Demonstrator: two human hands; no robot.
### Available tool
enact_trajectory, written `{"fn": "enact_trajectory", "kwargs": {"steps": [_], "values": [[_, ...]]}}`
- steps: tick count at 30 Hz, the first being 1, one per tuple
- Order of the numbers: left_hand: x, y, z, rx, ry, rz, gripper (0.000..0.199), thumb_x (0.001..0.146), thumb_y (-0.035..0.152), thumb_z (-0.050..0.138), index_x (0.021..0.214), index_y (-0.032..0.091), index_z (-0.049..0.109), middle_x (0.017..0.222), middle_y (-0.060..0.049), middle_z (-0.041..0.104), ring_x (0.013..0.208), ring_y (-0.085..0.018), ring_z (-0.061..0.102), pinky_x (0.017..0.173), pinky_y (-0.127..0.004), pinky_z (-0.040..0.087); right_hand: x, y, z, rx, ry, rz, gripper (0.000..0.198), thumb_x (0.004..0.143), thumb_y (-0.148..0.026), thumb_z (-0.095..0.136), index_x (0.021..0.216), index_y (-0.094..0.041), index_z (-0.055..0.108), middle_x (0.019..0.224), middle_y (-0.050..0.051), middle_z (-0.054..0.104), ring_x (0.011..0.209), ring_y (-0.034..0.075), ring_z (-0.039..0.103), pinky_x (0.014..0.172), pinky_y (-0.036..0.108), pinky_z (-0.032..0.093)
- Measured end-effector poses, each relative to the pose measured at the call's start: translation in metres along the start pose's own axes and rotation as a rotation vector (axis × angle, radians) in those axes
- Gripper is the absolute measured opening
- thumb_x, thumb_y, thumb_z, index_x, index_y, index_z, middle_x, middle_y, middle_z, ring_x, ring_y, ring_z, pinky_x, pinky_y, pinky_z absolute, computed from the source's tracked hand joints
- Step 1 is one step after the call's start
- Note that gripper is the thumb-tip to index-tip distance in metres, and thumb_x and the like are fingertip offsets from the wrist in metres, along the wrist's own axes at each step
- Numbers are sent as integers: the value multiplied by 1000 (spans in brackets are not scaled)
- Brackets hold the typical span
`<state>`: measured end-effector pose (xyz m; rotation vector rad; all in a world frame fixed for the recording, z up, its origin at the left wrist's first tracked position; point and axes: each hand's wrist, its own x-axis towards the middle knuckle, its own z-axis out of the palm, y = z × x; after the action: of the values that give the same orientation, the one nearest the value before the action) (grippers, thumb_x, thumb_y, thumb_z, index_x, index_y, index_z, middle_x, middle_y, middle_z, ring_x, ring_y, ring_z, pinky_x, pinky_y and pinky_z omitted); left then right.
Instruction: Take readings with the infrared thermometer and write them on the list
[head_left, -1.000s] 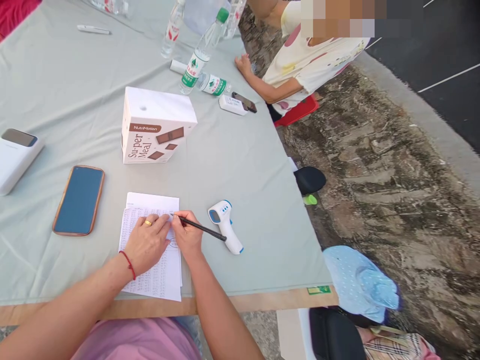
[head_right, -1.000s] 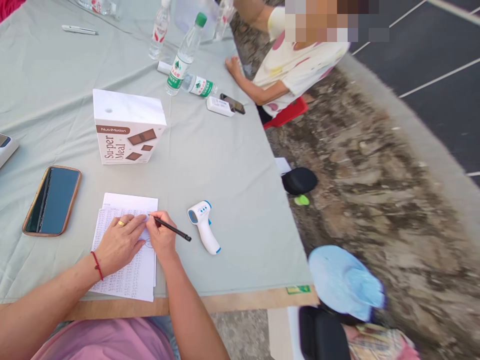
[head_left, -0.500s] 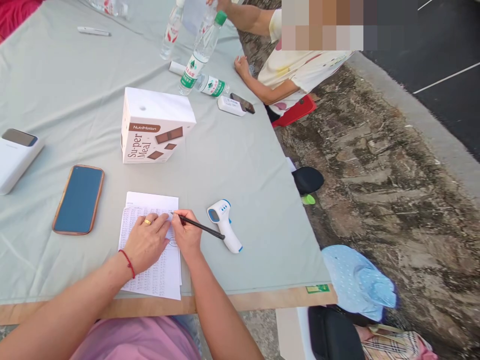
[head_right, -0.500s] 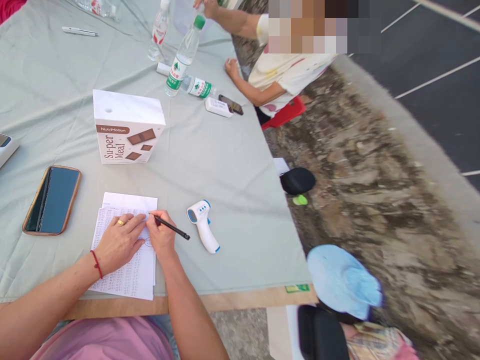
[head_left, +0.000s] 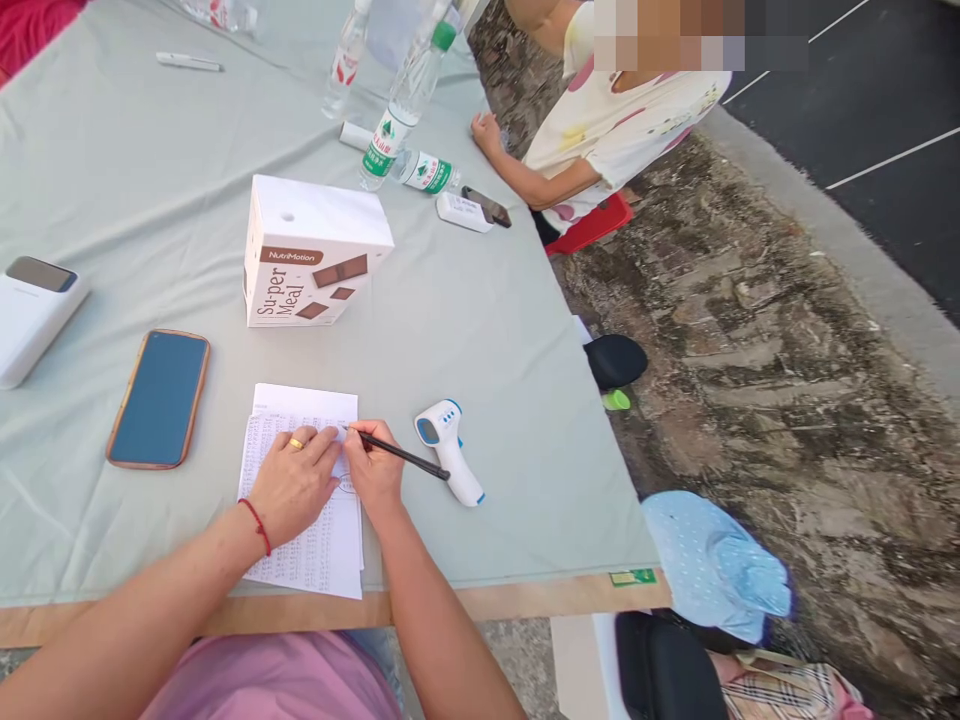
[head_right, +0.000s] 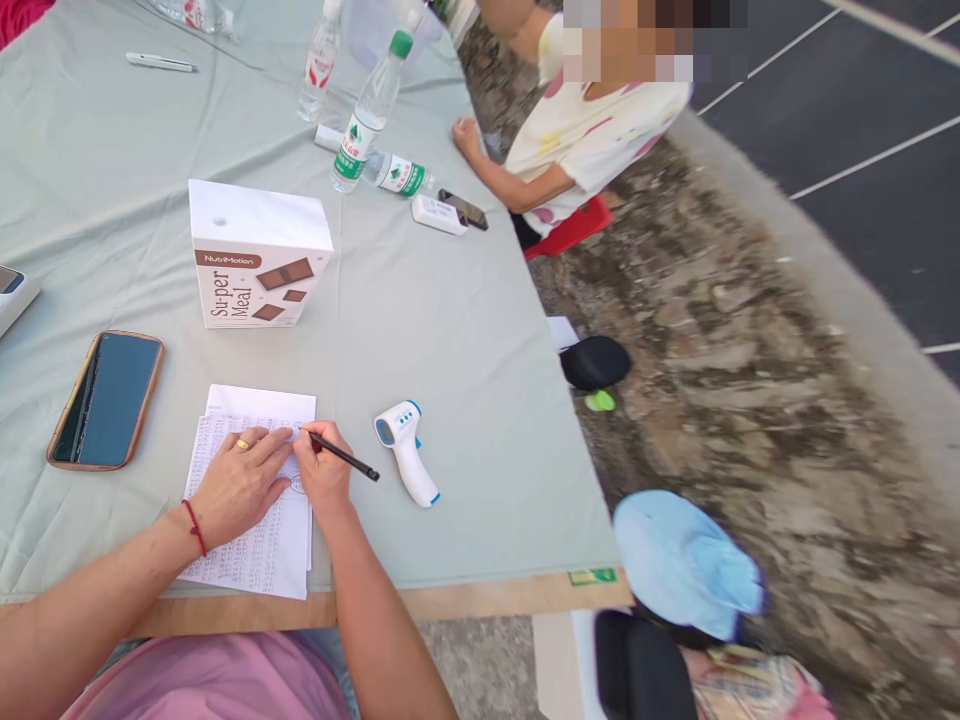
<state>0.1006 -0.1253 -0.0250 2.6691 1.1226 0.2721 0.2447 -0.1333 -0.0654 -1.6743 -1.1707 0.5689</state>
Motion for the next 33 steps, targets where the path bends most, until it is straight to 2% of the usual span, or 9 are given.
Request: {"fn": "enact_trajectory", "kwargs": {"steps": [7, 16, 20, 23, 26, 28, 31, 33], "values": [[0, 0, 0, -17, 7, 0, 27, 89, 21, 56, 116, 17, 60, 131, -11, 57, 109, -26, 54, 81, -39, 42, -1, 1, 0, 6, 45, 23, 12, 77, -31, 53, 72, -21, 58, 61, -4, 60, 55, 12, 51, 54, 25, 44], [0, -1, 0, -16, 19, 3, 25, 89, 21, 56, 114, 17, 60, 129, -10, 58, 109, -26, 55, 81, -39, 43, -1, 6, 2, -10, 2, 10, 11, 78, -30, 54, 74, -21, 57, 61, -4, 59, 55, 12, 51, 55, 26, 44], [1, -5, 0, -26, 6, -3, 27, 89, 23, 57, 115, 17, 60, 130, -11, 57, 110, -27, 55, 82, -40, 44, -2, 5, -1, -13, 58, -34, 12, 82, -29, 51, 78, -20, 57, 66, -3, 60, 58, 13, 54, 57, 26, 46], [-2, -6, -1, -64, -2, -26, 28, 87, 23, 60, 114, 17, 60, 131, -11, 57, 110, -27, 55, 84, -43, 46, 3, 5, -12, -72, 98, -176, 16, 88, -27, 48, 93, -20, 61, 82, 2, 64, 74, 16, 61, 67, 30, 51], [-7, -9, -4, -160, 29, -58, 32, 82, 23, 64, 114, 19, 60, 131, -10, 57, 111, -25, 55, 90, -42, 47, 13, 9, -23, -220, -9, -436, 28, 91, -18, 43, 110, -23, 63, 99, 7, 64, 92, 20, 62, 78, 35, 53], [-8, -18, -6, -254, 44, -59, 38, 79, 23, 67, 115, 20, 59, 128, -10, 58, 111, -24, 56, 92, -41, 48, 21, 13, -29, -345, -81, -581, 36, 91, -12, 39, 116, -23, 63, 101, 9, 65, 93, 22, 62, 78, 36, 53], [2, -47, -18, -427, 85, -150, 36, 78, 25, 66, 112, 21, 56, 115, -8, 62, 105, -21, 59, 90, -40, 51, 27, 18, -38, -499, -136, -720, 50, 88, -2, 31, 120, -25, 62, 104, 10, 66, 92, 22, 62, 78, 37, 51], [19, -76, -31, -523, 223, -331, 42, 77, 30, 66, 115, 19, 50, 114, -10, 58, 104, -23, 59, 88, -42, 51, 28, 23, -50, -526, -97, -732, 52, 88, -2, 30, 124, -27, 58, 113, 10, 64, 99, 23, 61, 83, 40, 50]]}}
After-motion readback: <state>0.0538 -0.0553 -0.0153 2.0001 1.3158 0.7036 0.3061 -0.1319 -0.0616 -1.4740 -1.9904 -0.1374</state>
